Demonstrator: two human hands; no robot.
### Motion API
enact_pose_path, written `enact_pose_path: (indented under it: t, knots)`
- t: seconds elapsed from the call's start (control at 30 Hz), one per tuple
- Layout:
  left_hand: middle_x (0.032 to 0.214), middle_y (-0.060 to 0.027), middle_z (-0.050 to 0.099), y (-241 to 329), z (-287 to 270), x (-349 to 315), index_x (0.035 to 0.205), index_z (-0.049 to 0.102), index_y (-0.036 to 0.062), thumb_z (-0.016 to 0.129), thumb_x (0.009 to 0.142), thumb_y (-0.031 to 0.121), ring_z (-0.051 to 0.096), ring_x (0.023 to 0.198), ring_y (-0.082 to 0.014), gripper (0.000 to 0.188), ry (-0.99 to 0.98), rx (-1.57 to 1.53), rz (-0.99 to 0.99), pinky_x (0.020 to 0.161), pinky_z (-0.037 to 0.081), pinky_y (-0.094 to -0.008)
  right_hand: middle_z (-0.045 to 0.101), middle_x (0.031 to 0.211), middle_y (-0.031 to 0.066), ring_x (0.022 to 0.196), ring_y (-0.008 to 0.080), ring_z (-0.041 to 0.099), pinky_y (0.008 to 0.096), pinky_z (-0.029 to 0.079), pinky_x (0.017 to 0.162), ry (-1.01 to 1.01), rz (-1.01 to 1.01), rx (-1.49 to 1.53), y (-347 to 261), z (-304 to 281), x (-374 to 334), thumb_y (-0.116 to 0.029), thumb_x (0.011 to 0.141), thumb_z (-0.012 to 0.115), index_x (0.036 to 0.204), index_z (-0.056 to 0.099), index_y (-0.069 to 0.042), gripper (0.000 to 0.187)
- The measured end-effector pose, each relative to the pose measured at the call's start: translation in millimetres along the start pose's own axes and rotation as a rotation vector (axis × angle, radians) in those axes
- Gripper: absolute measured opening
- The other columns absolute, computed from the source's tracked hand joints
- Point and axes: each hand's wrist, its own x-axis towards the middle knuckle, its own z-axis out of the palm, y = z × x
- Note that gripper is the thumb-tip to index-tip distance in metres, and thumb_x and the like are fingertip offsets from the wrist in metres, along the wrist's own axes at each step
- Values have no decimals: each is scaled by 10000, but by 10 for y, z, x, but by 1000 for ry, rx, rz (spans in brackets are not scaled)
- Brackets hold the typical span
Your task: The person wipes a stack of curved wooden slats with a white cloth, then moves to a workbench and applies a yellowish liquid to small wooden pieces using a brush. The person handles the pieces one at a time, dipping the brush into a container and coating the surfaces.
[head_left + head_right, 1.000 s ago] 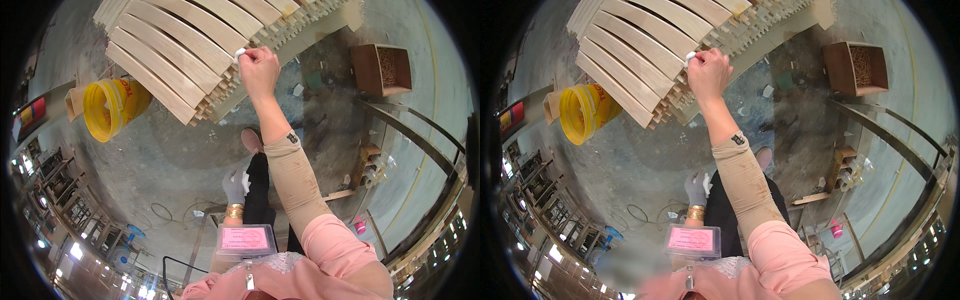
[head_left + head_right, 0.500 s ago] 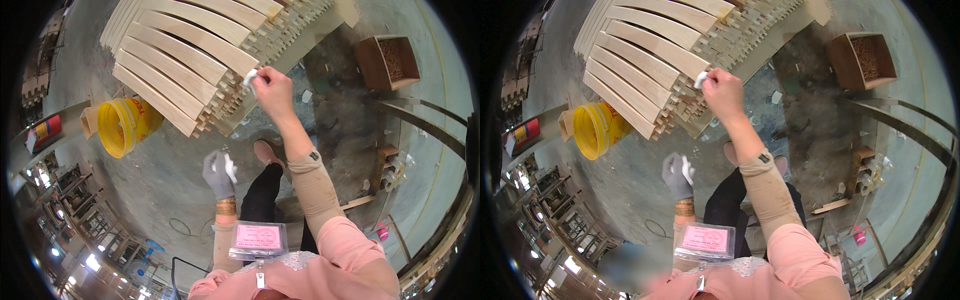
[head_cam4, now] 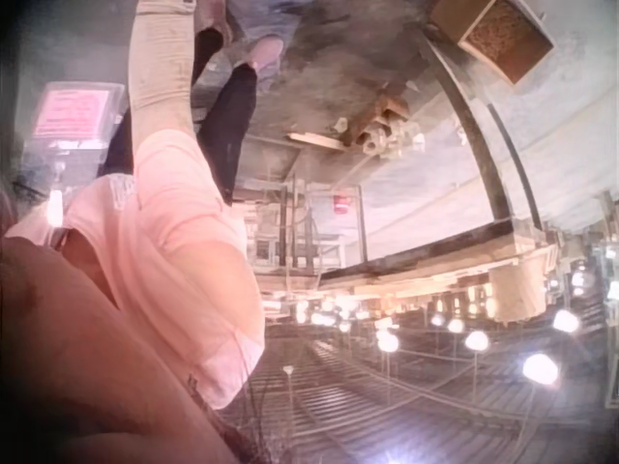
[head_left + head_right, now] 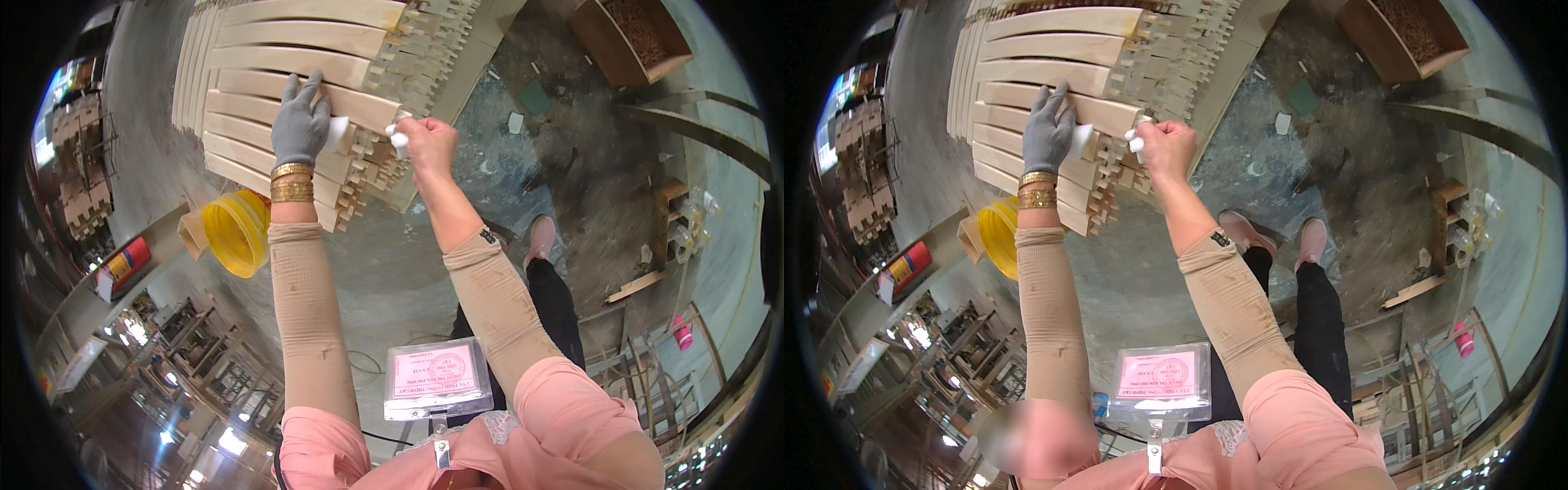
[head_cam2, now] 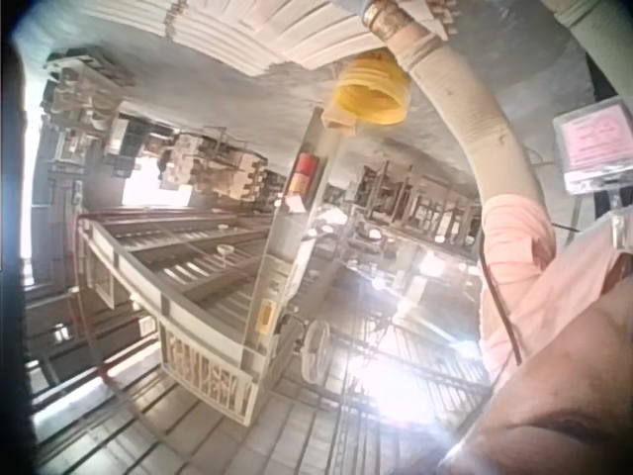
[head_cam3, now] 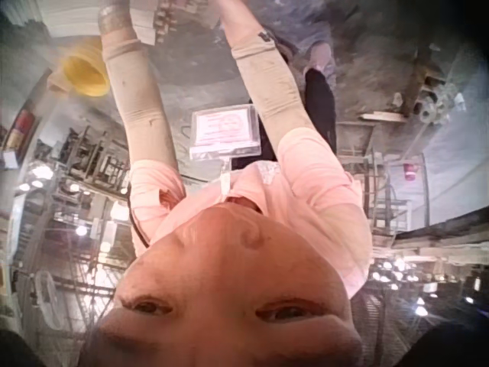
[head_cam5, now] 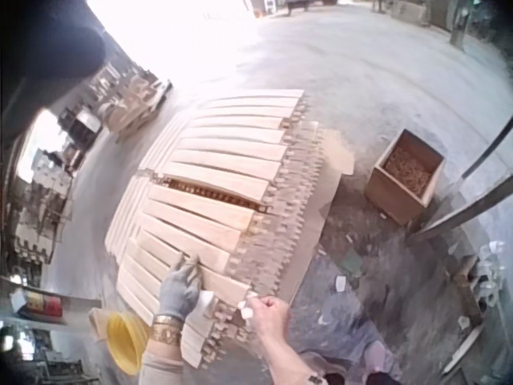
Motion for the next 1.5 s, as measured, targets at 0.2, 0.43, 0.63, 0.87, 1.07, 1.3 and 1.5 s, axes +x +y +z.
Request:
enact_pose_path:
  t: [0.2, 0.43, 0.63, 0.87, 1.07, 1.3, 1.5]
  knots:
    - [1412, -167, 365, -138, 84, -81, 1290, 517, 263, 556, 867, 263, 467, 1215, -314, 425, -1, -123, -2, 938, 446, -358, 632, 789, 101, 683, 202, 640, 331, 539, 548, -128, 326, 349, 36, -324, -61, -140, 715, 680, 875, 606, 11, 232]
    - [1410, -212, 351, -139, 88, -62, 1307, 499, 141, 550, 890, 209, 373, 1297, -306, 426, -37, -203, 38, 1003, 382, -321, 629, 972, 149, 829, 219, 638, 350, 560, 660, -211, 256, 206, 67, -630, 252, -119, 776, 660, 1053, 582, 51, 334]
    - [1407, -213, 357, -94, 58, -19, 1313, 477, 77, 513, 917, 174, 311, 1339, -287, 410, -55, -179, 102, 1055, 312, -306, 657, 866, 131, 756, 187, 645, 332, 538, 643, -463, 239, 258, -16, -393, 179, -168, 802, 643, 962, 633, 46, 268]
    - [1423, -213, 333, -42, 52, -58, 1329, 457, 77, 482, 926, 140, 277, 1354, -281, 409, -82, -222, 55, 1057, 290, -297, 657, 798, 114, 710, 200, 643, 377, 523, 608, -402, 368, 332, -80, -256, 93, -109, 669, 702, 838, 629, -5, 211]
    - [1428, -147, 362, -98, 34, -33, 1338, 443, 64, 436, 919, 73, 211, 1382, -271, 419, -110, -174, 64, 1092, 221, -293, 662, 755, 97, 618, 193, 629, 360, 521, 596, -249, 341, 310, -3, 40, 88, -123, 672, 661, 782, 639, 2, 168]
    - [1404, -213, 354, -157, 82, -28, 1309, 491, 119, 463, 900, 102, 337, 1309, -317, 410, -63, -119, 93, 1012, 344, -309, 644, 627, 156, 545, 200, 621, 338, 500, 562, 70, -74, 120, 115, 223, -76, -164, 667, 633, 649, 635, 31, 196]
    - [1395, -252, 343, -238, 119, -25, 1290, 517, 144, 485, 900, 144, 360, 1297, -333, 392, -25, -119, 114, 995, 379, -317, 622, 667, 99, 553, 142, 582, 305, 467, 468, -48, 254, 380, 41, 250, -70, -120, 707, 632, 721, 619, 31, 152]
